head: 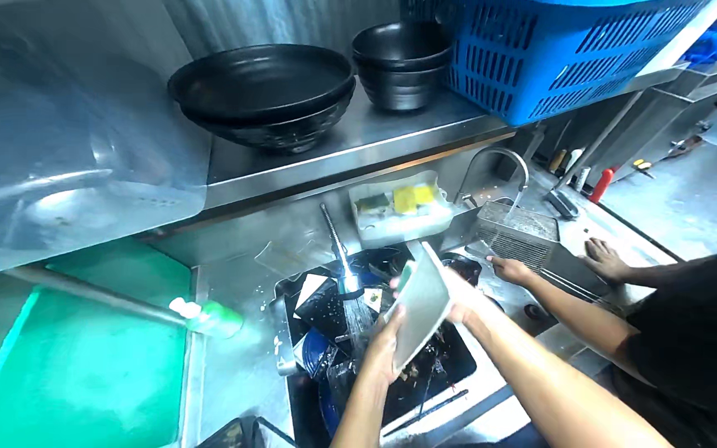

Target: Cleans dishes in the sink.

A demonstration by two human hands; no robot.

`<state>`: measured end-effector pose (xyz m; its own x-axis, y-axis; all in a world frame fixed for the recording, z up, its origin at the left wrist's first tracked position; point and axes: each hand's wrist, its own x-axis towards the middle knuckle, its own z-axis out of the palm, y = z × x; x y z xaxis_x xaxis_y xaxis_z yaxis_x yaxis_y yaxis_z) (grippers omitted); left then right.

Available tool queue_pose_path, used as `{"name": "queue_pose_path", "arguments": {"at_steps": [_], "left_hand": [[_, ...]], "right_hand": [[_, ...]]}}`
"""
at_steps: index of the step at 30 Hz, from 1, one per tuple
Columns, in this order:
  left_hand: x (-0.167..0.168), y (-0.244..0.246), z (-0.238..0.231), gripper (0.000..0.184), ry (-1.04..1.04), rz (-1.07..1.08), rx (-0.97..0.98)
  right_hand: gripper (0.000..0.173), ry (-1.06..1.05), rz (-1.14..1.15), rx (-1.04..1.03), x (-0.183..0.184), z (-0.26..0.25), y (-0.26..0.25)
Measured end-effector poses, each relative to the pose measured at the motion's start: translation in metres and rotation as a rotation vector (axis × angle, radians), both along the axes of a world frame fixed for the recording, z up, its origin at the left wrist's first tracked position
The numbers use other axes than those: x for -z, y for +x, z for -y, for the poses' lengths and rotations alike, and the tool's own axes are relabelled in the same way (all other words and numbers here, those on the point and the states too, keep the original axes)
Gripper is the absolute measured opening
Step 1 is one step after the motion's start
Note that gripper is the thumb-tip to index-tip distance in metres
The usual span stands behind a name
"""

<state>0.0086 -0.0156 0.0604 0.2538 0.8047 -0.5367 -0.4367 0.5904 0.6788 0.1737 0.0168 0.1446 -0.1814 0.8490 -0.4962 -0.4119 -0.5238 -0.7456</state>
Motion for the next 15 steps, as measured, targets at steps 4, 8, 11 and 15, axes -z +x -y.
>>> {"name": "queue_pose_path", "arguments": {"at_steps": [4, 8, 11, 15], "left_hand": [[-0.008, 0.018, -0.007, 0.069, 0.188, -0.521, -0.025], [0.015, 0.034, -0.001, 0.067, 0.197, -0.748, -0.071], [0.029, 0.043, 0.001, 0.053, 0.138, -0.704, -0.108], [0.018, 0.041, 0.008, 0.048, 0.081, -0.459, -0.098]], "right_hand": [[0.029, -0.184, -0.04, 0.265, -0.01, 0.053, -0.017], [0.042, -0.27, -0.249, 0.317, 0.024, 0.064, -0.028], [0.042, -0.105, -0.317, 0.416, 0.068, 0.063, -0.035], [0.034, 0.006, 0.15, 0.418, 0.066, 0.066, -0.05]]}}
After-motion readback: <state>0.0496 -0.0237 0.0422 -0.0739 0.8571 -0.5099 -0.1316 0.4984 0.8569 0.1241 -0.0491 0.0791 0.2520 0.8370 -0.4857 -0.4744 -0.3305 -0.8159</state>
